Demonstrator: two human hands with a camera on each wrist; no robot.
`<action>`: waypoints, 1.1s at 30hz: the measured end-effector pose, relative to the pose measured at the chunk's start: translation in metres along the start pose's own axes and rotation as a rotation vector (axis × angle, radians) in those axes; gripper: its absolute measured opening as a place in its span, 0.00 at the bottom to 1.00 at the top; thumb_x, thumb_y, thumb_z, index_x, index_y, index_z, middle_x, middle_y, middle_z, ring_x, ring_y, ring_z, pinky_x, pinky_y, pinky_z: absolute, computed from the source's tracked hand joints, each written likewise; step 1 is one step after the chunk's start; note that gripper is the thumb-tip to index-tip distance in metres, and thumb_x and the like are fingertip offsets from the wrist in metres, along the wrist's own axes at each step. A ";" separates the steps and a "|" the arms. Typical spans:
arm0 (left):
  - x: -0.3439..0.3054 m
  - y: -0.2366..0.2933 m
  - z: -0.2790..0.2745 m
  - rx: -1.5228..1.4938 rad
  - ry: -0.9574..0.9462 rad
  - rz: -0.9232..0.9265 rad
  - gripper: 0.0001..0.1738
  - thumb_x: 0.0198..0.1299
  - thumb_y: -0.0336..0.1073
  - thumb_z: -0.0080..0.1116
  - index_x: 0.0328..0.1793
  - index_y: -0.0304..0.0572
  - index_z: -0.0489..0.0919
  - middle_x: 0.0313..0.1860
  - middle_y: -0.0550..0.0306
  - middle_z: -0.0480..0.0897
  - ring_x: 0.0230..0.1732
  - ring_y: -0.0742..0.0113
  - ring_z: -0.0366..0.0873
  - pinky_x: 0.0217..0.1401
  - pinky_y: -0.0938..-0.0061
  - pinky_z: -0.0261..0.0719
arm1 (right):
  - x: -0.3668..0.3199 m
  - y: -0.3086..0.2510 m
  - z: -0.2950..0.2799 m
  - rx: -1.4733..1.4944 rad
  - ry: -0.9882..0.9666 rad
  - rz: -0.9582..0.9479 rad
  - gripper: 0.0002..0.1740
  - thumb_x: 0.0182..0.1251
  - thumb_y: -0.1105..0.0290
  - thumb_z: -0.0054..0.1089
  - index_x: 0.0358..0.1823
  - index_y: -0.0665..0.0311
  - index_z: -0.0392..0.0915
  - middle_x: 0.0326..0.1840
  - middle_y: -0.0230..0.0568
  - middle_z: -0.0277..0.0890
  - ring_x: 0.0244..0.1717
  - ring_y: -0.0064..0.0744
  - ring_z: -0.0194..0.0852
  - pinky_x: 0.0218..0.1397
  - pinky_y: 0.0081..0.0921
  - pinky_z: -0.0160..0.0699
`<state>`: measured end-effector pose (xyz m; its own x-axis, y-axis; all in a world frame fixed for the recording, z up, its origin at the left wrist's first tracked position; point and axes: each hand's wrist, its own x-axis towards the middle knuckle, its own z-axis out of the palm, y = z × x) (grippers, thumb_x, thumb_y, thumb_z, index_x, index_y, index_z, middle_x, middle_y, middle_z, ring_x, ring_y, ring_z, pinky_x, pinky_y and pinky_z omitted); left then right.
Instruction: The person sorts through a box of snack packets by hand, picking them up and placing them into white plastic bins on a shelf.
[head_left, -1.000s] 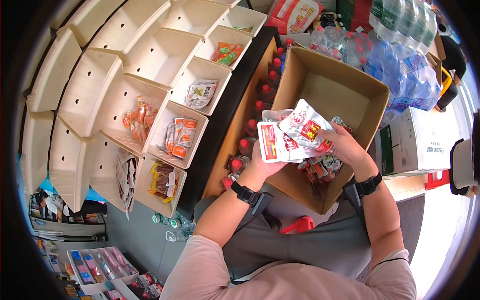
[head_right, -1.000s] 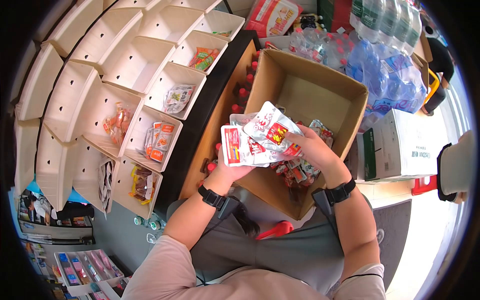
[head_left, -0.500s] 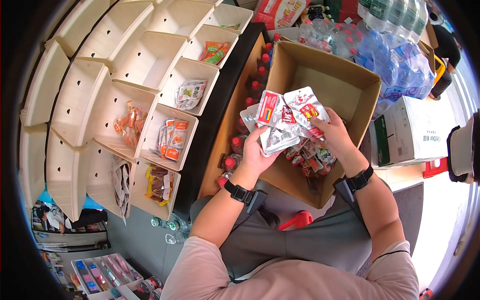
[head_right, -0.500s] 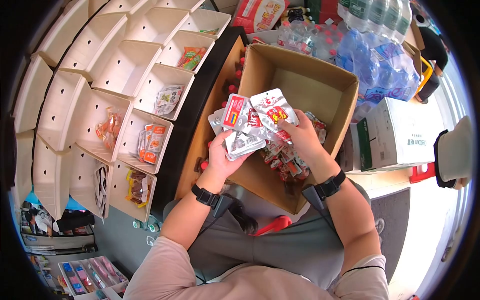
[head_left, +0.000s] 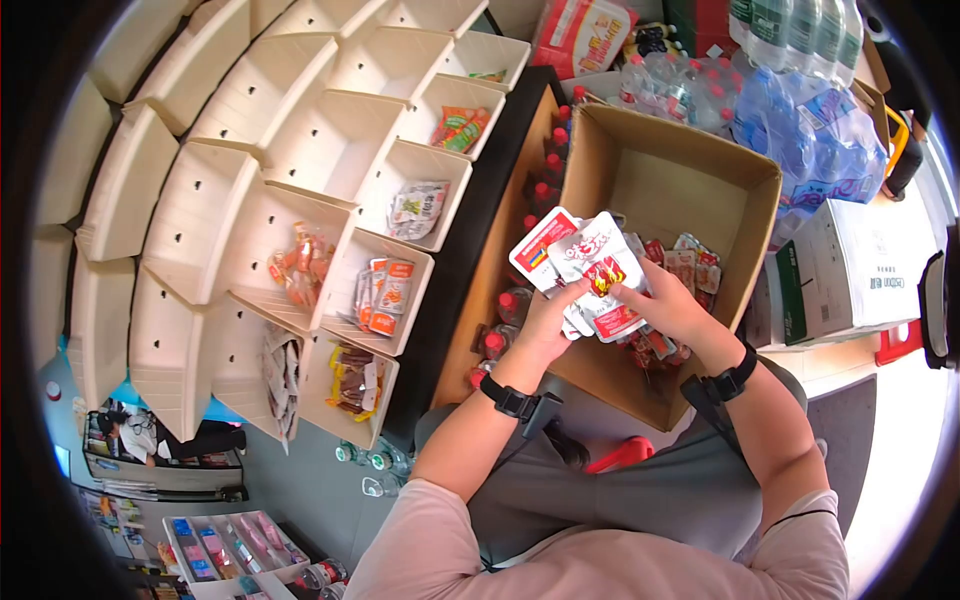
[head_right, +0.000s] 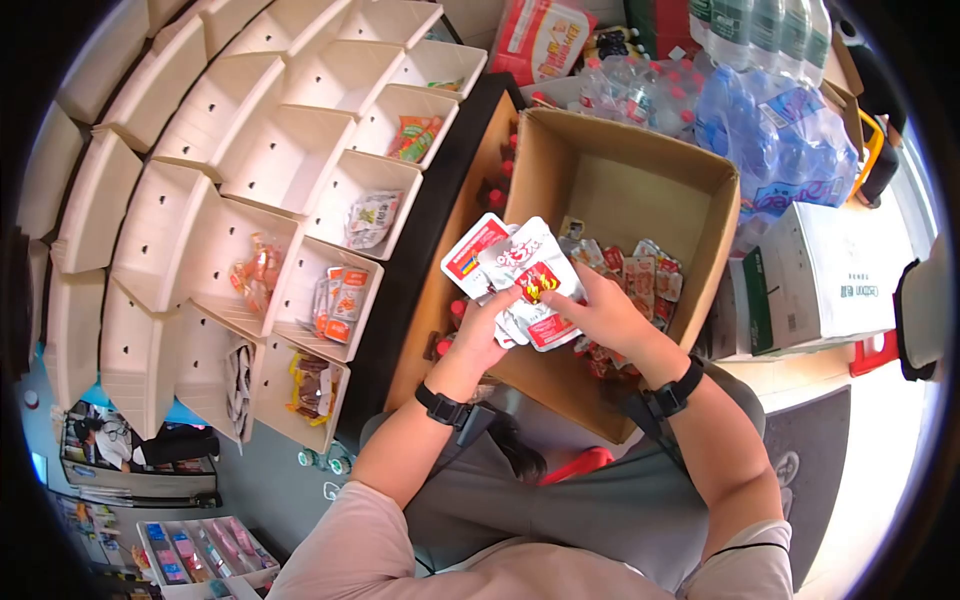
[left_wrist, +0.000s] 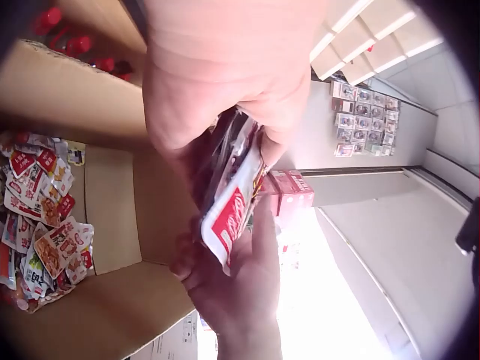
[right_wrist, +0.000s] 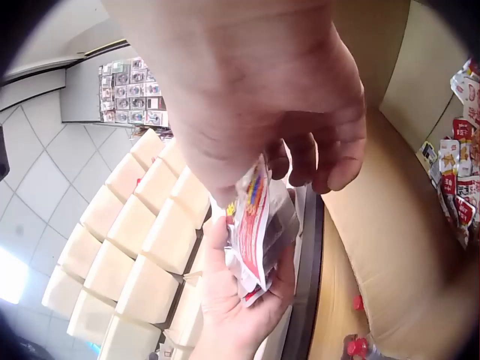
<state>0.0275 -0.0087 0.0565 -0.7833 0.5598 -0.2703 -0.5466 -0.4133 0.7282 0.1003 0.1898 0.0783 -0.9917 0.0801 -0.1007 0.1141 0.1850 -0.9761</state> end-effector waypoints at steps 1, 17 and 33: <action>0.001 0.005 -0.001 -0.004 0.000 0.019 0.28 0.68 0.27 0.59 0.73 0.38 0.69 0.66 0.49 0.79 0.67 0.56 0.78 0.71 0.56 0.77 | 0.001 0.001 -0.002 0.036 -0.007 0.008 0.24 0.78 0.52 0.57 0.57 0.68 0.74 0.43 0.47 0.83 0.45 0.36 0.82 0.52 0.33 0.80; 0.034 0.300 -0.017 -0.360 0.363 0.463 0.39 0.69 0.57 0.60 0.68 0.26 0.68 0.65 0.37 0.74 0.65 0.46 0.76 0.73 0.57 0.77 | -0.008 -0.012 -0.023 0.013 -0.073 -0.024 0.20 0.81 0.52 0.48 0.49 0.65 0.74 0.33 0.40 0.78 0.38 0.33 0.76 0.48 0.34 0.76; 0.021 0.030 -0.086 0.240 0.560 -0.272 0.08 0.66 0.39 0.60 0.48 0.50 0.81 0.38 0.68 0.84 0.34 0.73 0.76 0.38 0.73 0.71 | 0.003 0.045 -0.043 -0.274 0.253 0.043 0.18 0.70 0.61 0.59 0.52 0.69 0.75 0.37 0.52 0.84 0.42 0.46 0.86 0.50 0.36 0.81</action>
<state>-0.0307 -0.0709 0.0184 -0.6975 0.1373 -0.7033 -0.7162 -0.1025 0.6903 0.1054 0.2403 0.0423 -0.9434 0.3270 -0.0559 0.2007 0.4284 -0.8810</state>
